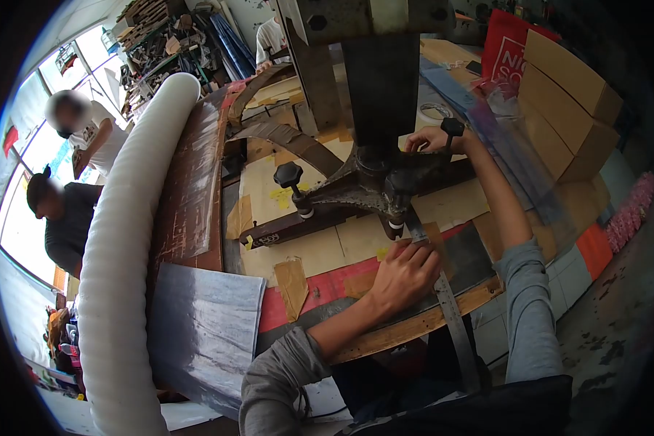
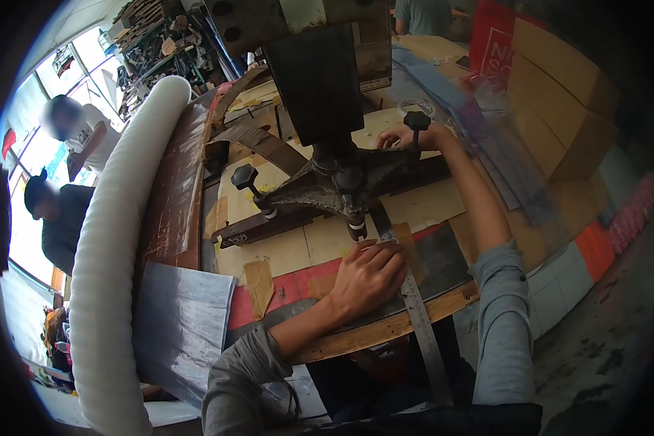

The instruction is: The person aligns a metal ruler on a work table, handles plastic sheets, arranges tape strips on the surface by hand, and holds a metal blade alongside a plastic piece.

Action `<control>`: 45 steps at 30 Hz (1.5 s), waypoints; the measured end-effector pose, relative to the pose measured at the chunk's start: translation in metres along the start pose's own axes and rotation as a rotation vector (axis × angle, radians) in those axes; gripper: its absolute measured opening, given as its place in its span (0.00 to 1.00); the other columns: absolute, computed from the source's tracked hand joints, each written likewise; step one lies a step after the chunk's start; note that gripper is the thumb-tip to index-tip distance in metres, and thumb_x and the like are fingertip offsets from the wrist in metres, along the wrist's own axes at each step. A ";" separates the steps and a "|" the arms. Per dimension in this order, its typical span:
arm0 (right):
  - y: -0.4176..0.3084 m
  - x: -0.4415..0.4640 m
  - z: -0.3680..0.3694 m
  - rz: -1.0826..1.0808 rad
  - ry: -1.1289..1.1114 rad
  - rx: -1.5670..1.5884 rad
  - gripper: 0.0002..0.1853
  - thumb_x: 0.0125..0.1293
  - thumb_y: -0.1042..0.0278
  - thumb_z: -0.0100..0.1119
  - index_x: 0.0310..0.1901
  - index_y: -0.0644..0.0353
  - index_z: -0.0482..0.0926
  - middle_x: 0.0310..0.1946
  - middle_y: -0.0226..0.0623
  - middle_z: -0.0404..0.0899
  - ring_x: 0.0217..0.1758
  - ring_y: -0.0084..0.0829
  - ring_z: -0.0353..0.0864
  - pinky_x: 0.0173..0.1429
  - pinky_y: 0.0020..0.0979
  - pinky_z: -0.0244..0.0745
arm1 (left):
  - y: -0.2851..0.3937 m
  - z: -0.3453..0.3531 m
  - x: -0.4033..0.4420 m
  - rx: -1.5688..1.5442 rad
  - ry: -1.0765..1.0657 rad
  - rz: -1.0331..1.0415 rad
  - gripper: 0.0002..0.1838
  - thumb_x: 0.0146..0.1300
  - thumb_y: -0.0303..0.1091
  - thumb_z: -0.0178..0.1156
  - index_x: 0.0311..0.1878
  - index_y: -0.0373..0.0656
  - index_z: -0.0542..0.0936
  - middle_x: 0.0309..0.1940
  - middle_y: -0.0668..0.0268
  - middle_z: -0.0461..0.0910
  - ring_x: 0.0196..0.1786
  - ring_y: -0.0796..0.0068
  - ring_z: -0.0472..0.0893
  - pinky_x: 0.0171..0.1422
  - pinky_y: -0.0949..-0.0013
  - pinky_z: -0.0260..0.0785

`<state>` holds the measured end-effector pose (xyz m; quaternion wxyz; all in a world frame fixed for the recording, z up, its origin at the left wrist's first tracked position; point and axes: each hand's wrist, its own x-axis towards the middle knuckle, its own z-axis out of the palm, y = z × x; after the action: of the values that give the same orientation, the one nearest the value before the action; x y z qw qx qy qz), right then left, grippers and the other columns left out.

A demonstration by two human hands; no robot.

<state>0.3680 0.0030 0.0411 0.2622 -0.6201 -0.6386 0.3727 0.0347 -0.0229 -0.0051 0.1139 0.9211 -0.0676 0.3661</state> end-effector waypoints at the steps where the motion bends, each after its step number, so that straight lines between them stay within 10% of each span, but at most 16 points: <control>1: 0.005 0.010 0.000 -0.017 -0.053 -0.004 0.17 0.58 0.66 0.62 0.47 0.66 0.77 0.41 0.30 0.78 0.47 0.24 0.77 0.55 0.26 0.69 | -0.001 0.001 0.000 0.007 -0.005 -0.020 0.07 0.56 0.33 0.65 0.36 0.44 0.80 0.40 0.66 0.83 0.47 0.71 0.81 0.54 0.64 0.69; 4: 0.007 0.039 -0.002 0.002 -0.379 -0.066 0.22 0.59 0.64 0.62 0.52 0.68 0.75 0.48 0.36 0.78 0.54 0.28 0.75 0.59 0.28 0.68 | -0.003 0.000 0.001 0.032 -0.002 -0.015 0.08 0.56 0.34 0.64 0.38 0.44 0.80 0.41 0.65 0.84 0.50 0.70 0.81 0.55 0.64 0.69; 10: -0.003 0.028 0.007 0.114 -0.205 -0.282 0.29 0.64 0.60 0.61 0.63 0.66 0.69 0.58 0.42 0.75 0.61 0.31 0.71 0.66 0.31 0.62 | -0.004 -0.001 0.002 0.020 -0.022 -0.020 0.07 0.55 0.33 0.65 0.36 0.44 0.81 0.40 0.66 0.84 0.51 0.69 0.82 0.56 0.64 0.70; 34: 0.024 0.048 0.005 0.000 -0.234 -0.277 0.24 0.64 0.60 0.59 0.57 0.67 0.72 0.51 0.42 0.78 0.56 0.31 0.74 0.61 0.30 0.66 | 0.001 -0.002 0.003 0.003 -0.034 -0.008 0.05 0.55 0.32 0.66 0.34 0.45 0.81 0.35 0.69 0.83 0.45 0.72 0.82 0.54 0.66 0.70; 45: 0.029 0.040 0.016 -0.003 -0.199 -0.244 0.23 0.64 0.62 0.57 0.58 0.65 0.72 0.52 0.41 0.77 0.56 0.30 0.73 0.62 0.30 0.65 | 0.003 -0.002 -0.002 0.074 -0.152 -0.026 0.07 0.55 0.31 0.64 0.38 0.47 0.80 0.35 0.72 0.80 0.39 0.75 0.82 0.69 0.49 0.58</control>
<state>0.3689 0.0387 0.0031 0.1211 -0.6064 -0.7030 0.3514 0.0313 -0.0255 -0.0047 0.0789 0.9506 -0.0506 0.2961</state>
